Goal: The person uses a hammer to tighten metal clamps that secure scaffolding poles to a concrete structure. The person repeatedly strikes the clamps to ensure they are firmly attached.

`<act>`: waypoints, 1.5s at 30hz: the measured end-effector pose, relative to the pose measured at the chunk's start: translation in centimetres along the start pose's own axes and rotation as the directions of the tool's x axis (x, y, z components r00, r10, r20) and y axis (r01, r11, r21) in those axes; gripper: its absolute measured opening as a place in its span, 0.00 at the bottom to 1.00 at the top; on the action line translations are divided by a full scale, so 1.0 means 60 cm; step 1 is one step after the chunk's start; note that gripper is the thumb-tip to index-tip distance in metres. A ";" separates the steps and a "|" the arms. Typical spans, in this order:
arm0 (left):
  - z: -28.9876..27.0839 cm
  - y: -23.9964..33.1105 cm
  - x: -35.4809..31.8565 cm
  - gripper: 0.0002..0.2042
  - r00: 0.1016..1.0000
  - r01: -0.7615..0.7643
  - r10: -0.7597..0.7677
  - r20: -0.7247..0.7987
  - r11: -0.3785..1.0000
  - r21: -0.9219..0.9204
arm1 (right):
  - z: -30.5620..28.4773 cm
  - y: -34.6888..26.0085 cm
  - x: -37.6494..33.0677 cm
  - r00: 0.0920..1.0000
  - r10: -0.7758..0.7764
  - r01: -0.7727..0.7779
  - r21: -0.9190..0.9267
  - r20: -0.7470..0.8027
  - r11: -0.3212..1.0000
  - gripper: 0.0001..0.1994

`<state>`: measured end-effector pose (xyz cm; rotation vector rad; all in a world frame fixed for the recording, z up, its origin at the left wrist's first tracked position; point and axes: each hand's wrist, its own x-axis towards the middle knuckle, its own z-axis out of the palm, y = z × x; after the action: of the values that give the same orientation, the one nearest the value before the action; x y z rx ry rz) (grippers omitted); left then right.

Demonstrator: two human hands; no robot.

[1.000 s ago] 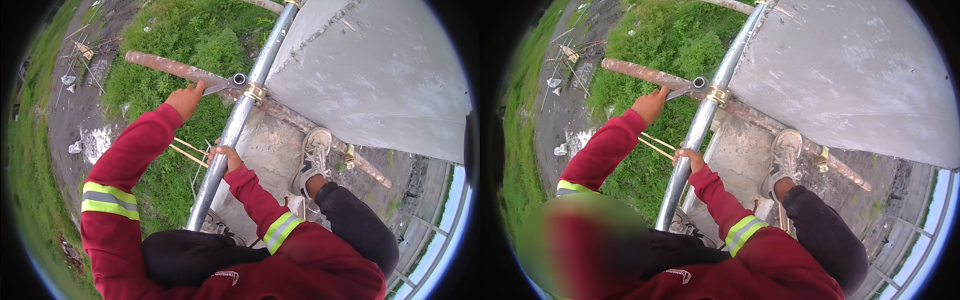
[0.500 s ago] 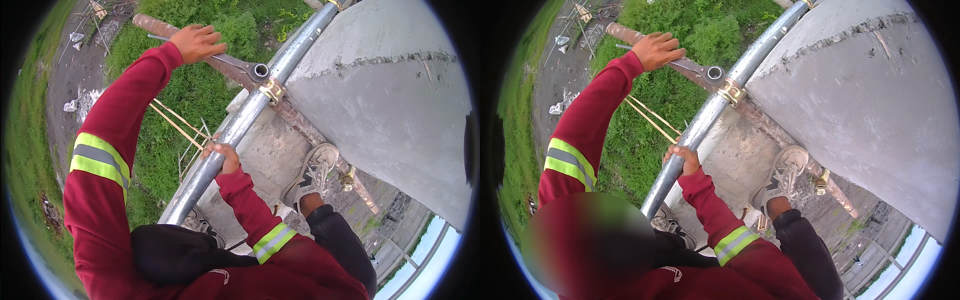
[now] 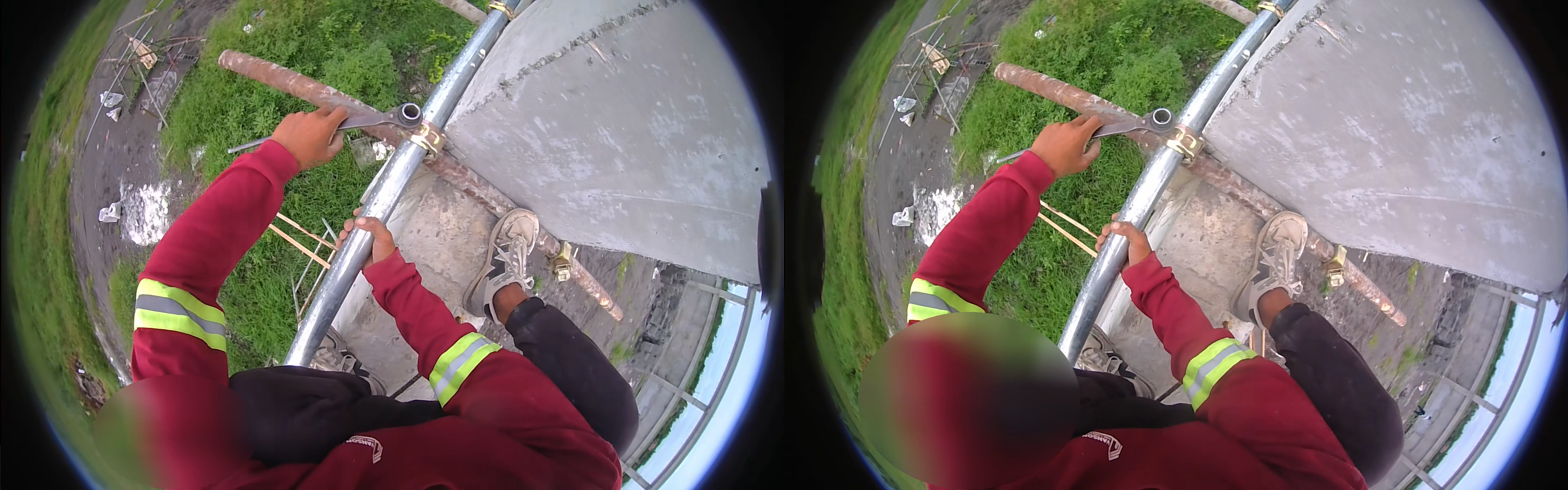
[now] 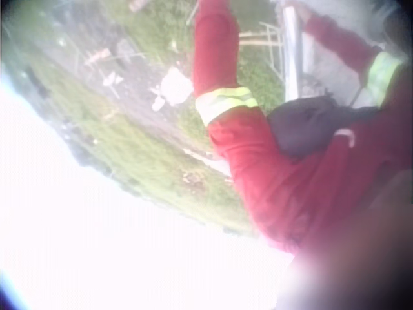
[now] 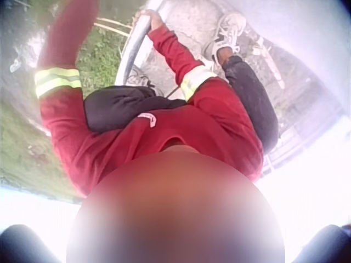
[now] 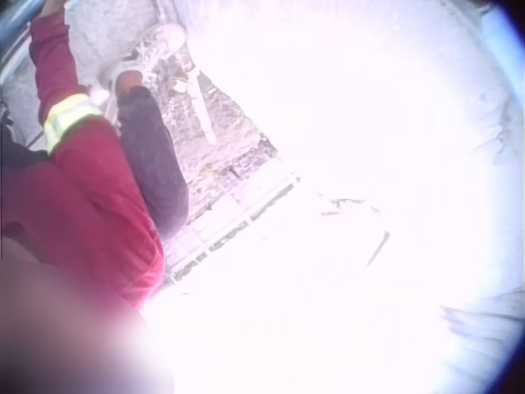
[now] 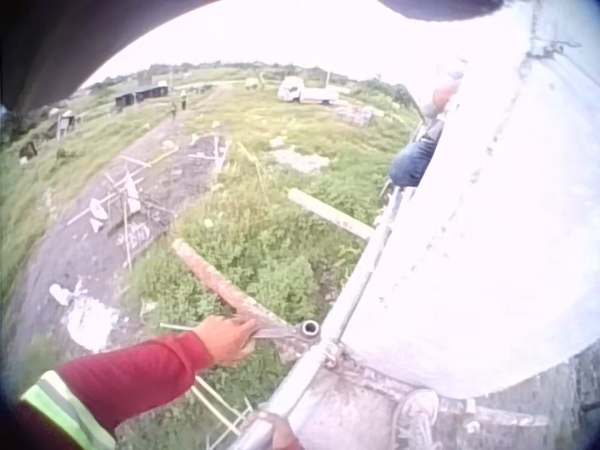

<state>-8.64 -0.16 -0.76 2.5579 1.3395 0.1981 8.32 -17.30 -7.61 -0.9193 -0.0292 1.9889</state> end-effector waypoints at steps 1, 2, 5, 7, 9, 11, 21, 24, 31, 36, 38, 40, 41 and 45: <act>0.000 0.008 -0.008 0.16 1.000 -0.006 0.006 -0.009 1.000 -0.021 | 0.001 -0.001 -0.001 1.000 0.010 -0.010 -0.008 0.008 1.000 0.20; -0.003 0.017 -0.013 0.16 0.998 0.059 -0.059 -0.005 0.998 -0.013 | 0.002 -0.001 -0.003 1.000 0.013 -0.013 -0.018 -0.012 1.000 0.20; -0.010 0.061 -0.020 0.16 0.990 0.139 -0.134 0.048 0.982 -0.125 | 0.004 0.001 -0.004 0.999 -0.011 0.011 0.007 -0.050 1.000 0.21; -0.010 0.108 -0.029 0.16 0.935 0.336 -0.296 0.196 0.916 -0.219 | 0.003 0.004 -0.002 0.997 -0.032 0.034 0.024 -0.077 0.999 0.21; 0.000 0.150 -0.039 0.15 0.941 0.319 -0.236 0.244 0.860 -0.399 | 0.001 0.009 0.001 0.999 -0.021 0.022 0.026 -0.042 0.999 0.21; 0.009 0.154 -0.041 0.11 0.932 0.332 -0.216 0.290 0.829 -0.451 | -0.003 0.006 0.005 1.000 0.016 -0.016 -0.002 -0.009 1.000 0.20; 0.044 0.075 -0.026 0.10 0.992 0.109 -0.106 0.067 0.993 -0.048 | 0.002 0.007 -0.001 0.999 -0.027 0.028 0.010 -0.031 1.000 0.19; 0.044 0.081 -0.029 0.10 0.992 0.041 -0.039 -0.117 0.999 0.016 | 0.001 0.009 -0.002 1.000 -0.003 0.006 0.078 -0.027 0.997 0.22; 0.006 -0.027 0.041 0.14 0.931 -0.298 0.348 -0.106 0.897 0.327 | -0.007 0.014 0.000 0.997 0.023 -0.032 0.125 0.070 0.992 0.21; 0.008 -0.088 0.085 0.11 0.940 -0.279 0.335 -0.067 0.865 0.417 | 0.002 0.011 -0.005 0.999 -0.021 0.016 0.102 0.046 0.995 0.21; 0.030 -0.077 0.082 0.09 0.992 -0.069 0.104 -0.076 0.928 0.366 | 0.005 0.009 -0.004 1.000 -0.008 0.005 0.097 0.030 0.995 0.20; 0.049 -0.058 0.075 0.09 0.980 0.161 -0.131 -0.148 0.963 0.217 | 0.008 0.008 -0.005 0.999 0.001 -0.006 0.104 0.043 0.995 0.20; 0.053 -0.051 0.071 0.09 0.966 0.234 -0.219 -0.135 0.966 0.108 | 0.009 0.008 -0.007 1.000 0.000 -0.003 0.113 0.025 0.994 0.19; 0.048 -0.055 0.071 0.12 0.968 0.105 -0.082 -0.236 0.991 0.086 | 0.004 0.011 -0.009 0.999 -0.009 0.005 0.104 0.035 0.995 0.19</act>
<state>-8.18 4.70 -4.42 2.6085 1.5858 0.4367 7.85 -17.98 -7.32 -0.8160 0.0500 1.9810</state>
